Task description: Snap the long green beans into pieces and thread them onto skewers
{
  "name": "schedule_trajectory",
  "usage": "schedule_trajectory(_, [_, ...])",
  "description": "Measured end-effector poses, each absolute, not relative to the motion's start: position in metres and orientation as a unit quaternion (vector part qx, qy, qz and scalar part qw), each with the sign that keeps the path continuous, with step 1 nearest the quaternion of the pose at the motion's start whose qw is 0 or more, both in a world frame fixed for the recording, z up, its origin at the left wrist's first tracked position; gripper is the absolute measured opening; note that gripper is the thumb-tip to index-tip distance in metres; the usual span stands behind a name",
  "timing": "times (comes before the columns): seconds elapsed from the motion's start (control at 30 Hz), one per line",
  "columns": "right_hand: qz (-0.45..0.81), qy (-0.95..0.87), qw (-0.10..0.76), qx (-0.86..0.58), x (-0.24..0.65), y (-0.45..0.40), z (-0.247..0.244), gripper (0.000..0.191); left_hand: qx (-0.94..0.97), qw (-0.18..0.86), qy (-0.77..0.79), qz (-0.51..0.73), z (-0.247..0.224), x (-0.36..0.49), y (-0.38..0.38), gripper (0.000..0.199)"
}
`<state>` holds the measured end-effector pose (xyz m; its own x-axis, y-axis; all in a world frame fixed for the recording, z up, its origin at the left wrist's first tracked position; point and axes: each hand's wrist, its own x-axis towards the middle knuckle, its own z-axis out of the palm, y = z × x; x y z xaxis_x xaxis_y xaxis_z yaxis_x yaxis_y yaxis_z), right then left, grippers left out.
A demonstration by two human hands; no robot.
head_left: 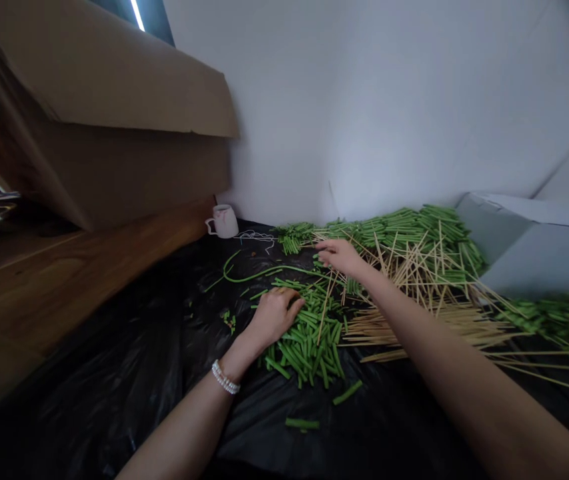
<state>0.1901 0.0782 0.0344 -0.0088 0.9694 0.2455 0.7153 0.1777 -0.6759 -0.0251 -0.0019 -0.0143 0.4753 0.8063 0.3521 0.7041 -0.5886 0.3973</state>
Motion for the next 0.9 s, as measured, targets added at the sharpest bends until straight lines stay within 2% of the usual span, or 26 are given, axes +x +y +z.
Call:
schedule_trajectory(0.07, [0.144, -0.72, 0.28, -0.618, 0.18, 0.077, 0.031, 0.04, 0.852, 0.104, 0.442, 0.261, -0.014, -0.025, -0.002, 0.027])
schedule_trajectory(0.1, [0.123, -0.73, 0.244, -0.626, 0.176, 0.076, 0.029, 0.043, 0.851, 0.106, 0.442, 0.263, -0.014, -0.025, -0.002, 0.027])
schedule_trajectory(0.2, [0.078, -0.736, 0.125, -0.66, 0.169, 0.073, 0.019, 0.03, 0.849, 0.11, 0.443, 0.267, -0.015, -0.025, -0.002, 0.027])
schedule_trajectory(0.27, [0.062, -0.732, 0.067, -0.675, 0.166, 0.072, 0.012, 0.03, 0.848, 0.111, 0.443, 0.268, -0.015, -0.026, -0.002, 0.028])
schedule_trajectory(0.4, [0.049, -0.737, 0.039, -0.673, 0.157, 0.073, 0.01, 0.032, 0.847, 0.108, 0.446, 0.267, -0.014, -0.026, -0.003, 0.028])
schedule_trajectory(0.53, [0.069, -0.756, 0.114, -0.641, 0.151, 0.077, 0.028, 0.026, 0.847, 0.107, 0.447, 0.269, -0.014, -0.025, -0.003, 0.027])
schedule_trajectory(0.7, [0.167, -0.739, 0.3, -0.579, 0.155, 0.091, 0.061, 0.007, 0.849, 0.101, 0.442, 0.27, -0.015, -0.026, -0.003, 0.027])
schedule_trajectory(0.9, [0.373, -0.586, 0.546, -0.469, 0.179, 0.085, 0.075, 0.014, 0.851, 0.098, 0.437, 0.273, -0.017, -0.026, -0.002, 0.026])
